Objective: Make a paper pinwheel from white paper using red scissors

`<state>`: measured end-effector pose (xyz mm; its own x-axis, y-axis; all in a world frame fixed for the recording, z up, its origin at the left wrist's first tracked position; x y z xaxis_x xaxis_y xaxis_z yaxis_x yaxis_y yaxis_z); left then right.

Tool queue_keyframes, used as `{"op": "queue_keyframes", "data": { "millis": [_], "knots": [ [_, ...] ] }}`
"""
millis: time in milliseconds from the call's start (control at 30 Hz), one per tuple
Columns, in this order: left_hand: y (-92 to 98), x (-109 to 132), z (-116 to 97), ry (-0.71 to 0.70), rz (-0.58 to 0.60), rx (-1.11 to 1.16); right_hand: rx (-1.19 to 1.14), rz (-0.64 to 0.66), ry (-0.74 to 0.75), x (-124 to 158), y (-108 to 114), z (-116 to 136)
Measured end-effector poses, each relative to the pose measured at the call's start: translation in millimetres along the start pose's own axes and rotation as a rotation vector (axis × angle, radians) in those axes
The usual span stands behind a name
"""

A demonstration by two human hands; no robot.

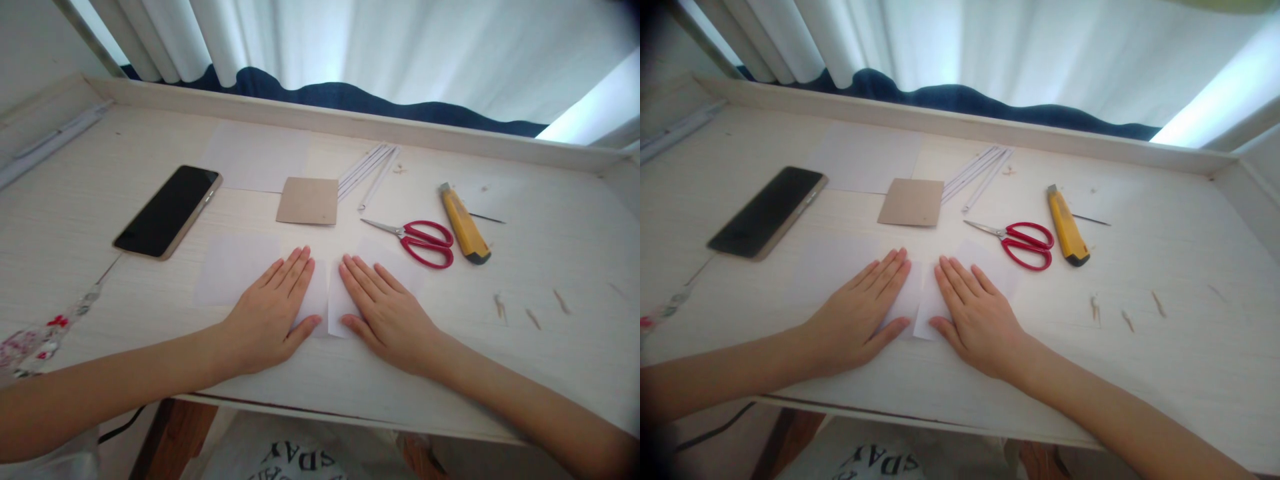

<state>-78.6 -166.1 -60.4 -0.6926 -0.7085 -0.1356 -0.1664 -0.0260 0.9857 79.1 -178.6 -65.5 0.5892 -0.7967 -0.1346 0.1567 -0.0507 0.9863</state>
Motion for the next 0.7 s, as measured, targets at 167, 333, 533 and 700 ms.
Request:
{"op": "queue_keyframes", "data": {
  "millis": [167, 333, 533, 700],
  "knots": [
    [1.5, 0.2, 0.0, 0.005, -0.004, 0.005, 0.002, -0.012, 0.011, 0.7, -0.5, 0.2],
    [1.0, -0.2, -0.2, 0.012, 0.004, -0.006, 0.017, 0.008, 0.014, 1.3, -0.4, -0.5],
    [0.5, 0.4, -0.2, 0.007, -0.010, -0.006, 0.013, 0.016, 0.023, 1.4, -0.7, -1.9],
    [-0.1, 1.0, 0.0, 0.005, -0.005, -0.010, 0.021, 0.021, 0.025, 1.2, -0.8, -2.8]
  ]
}}
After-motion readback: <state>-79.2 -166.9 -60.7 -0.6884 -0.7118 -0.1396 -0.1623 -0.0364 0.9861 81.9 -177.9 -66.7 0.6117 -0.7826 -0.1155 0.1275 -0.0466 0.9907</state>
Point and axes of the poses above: each hand's wrist, its own x-axis away from the middle knuckle, its own y-axis out of the back of the hand, z = x × y, the point moved 4 cm from there along -x, towards the middle knuckle, and after that the axes turned 8 degrees about -z, right-handed, at the moved point
